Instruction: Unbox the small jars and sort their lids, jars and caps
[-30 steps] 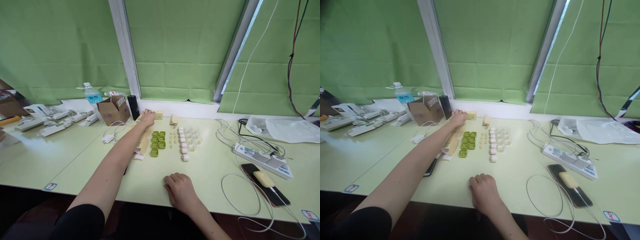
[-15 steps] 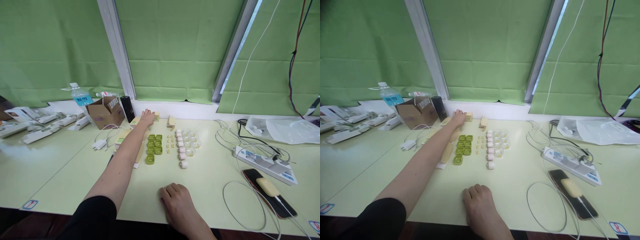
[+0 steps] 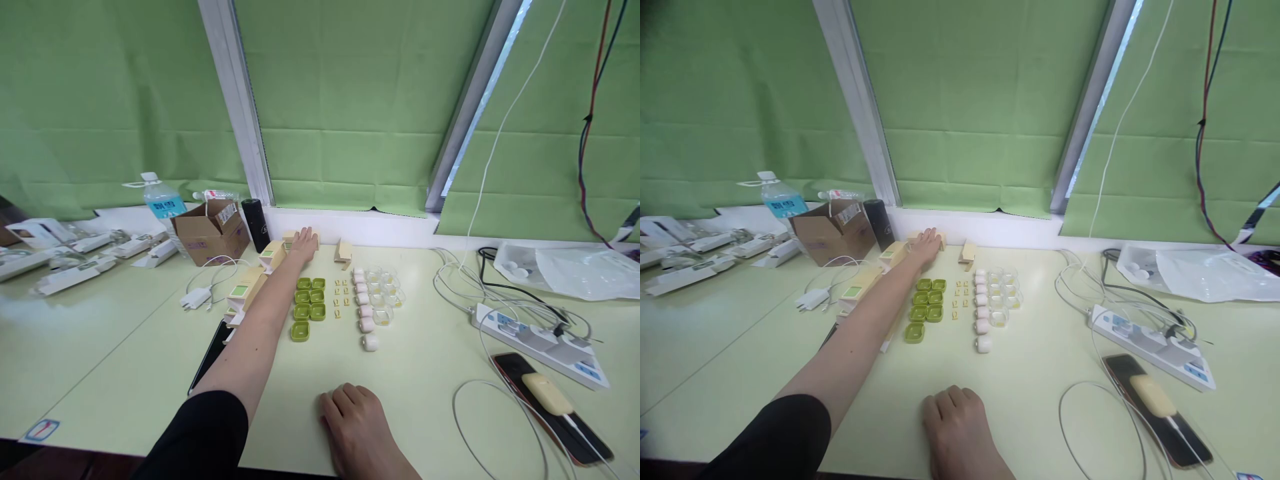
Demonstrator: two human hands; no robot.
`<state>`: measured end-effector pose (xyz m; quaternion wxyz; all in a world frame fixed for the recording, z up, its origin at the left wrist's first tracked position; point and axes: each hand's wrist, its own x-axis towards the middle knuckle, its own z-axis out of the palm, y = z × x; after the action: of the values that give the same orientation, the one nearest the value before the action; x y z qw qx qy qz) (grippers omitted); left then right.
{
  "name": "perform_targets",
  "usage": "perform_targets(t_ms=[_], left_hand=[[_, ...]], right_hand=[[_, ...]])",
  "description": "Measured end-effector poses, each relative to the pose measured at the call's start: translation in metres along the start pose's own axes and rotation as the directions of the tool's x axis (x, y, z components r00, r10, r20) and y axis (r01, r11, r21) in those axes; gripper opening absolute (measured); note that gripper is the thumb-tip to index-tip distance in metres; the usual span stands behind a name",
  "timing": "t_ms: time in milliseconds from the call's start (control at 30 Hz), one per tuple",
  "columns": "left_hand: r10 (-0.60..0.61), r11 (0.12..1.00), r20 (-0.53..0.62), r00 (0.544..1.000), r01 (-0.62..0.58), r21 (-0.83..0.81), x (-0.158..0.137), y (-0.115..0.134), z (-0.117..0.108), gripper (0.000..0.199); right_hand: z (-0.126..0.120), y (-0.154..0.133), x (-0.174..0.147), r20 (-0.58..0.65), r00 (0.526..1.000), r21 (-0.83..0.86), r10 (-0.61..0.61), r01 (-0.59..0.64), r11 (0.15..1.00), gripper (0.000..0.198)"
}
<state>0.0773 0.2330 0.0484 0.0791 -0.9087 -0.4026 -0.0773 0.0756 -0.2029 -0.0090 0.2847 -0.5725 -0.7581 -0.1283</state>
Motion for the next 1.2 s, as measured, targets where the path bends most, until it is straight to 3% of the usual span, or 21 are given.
perform_targets(t_ms=[367, 667, 867, 967, 1067, 1200], left_hand=[[0.020, 0.997, -0.210, 0.977, -0.036, -0.073, -0.002, 0.011, 0.003, 0.049], [0.015, 0.980, -0.345, 0.939, -0.082, -0.179, -0.047, 0.022, -0.021, 0.062], [-0.114, 0.778, -0.505, 0.855, -0.239, -0.581, -0.121, 0.050, -0.061, 0.060], [-0.112, 0.668, -0.478, 0.871, -0.290, -0.685, -0.177, 0.072, -0.075, 0.059], [-0.114, 0.577, -0.430, 0.896, -0.292, -0.762, -0.234, 0.096, -0.075, 0.058], [-0.110, 0.570, -0.344, 0.933, -0.224, -0.790, -0.288, 0.128, -0.055, 0.052]], right_hand=[[0.003, 0.001, 0.000, 0.012, 1.000, -0.005, 0.008, -0.008, 1.000, 0.023], [-0.004, 0.002, -0.003, 0.159, 0.986, -0.008, 0.041, -0.040, 0.999, 0.011], [-0.011, 0.007, 0.000, -0.016, 0.999, 0.000, 0.036, -0.036, 0.999, 0.010], [-0.018, 0.014, 0.002, -0.171, 0.982, 0.083, 0.075, -0.061, 0.995, 0.017], [-0.029, 0.027, 0.005, -0.300, 0.929, 0.215, 0.218, -0.157, 0.964, 0.019], [-0.043, 0.050, 0.016, -0.348, 0.861, 0.275, 0.370, -0.284, 0.919, 0.020]])
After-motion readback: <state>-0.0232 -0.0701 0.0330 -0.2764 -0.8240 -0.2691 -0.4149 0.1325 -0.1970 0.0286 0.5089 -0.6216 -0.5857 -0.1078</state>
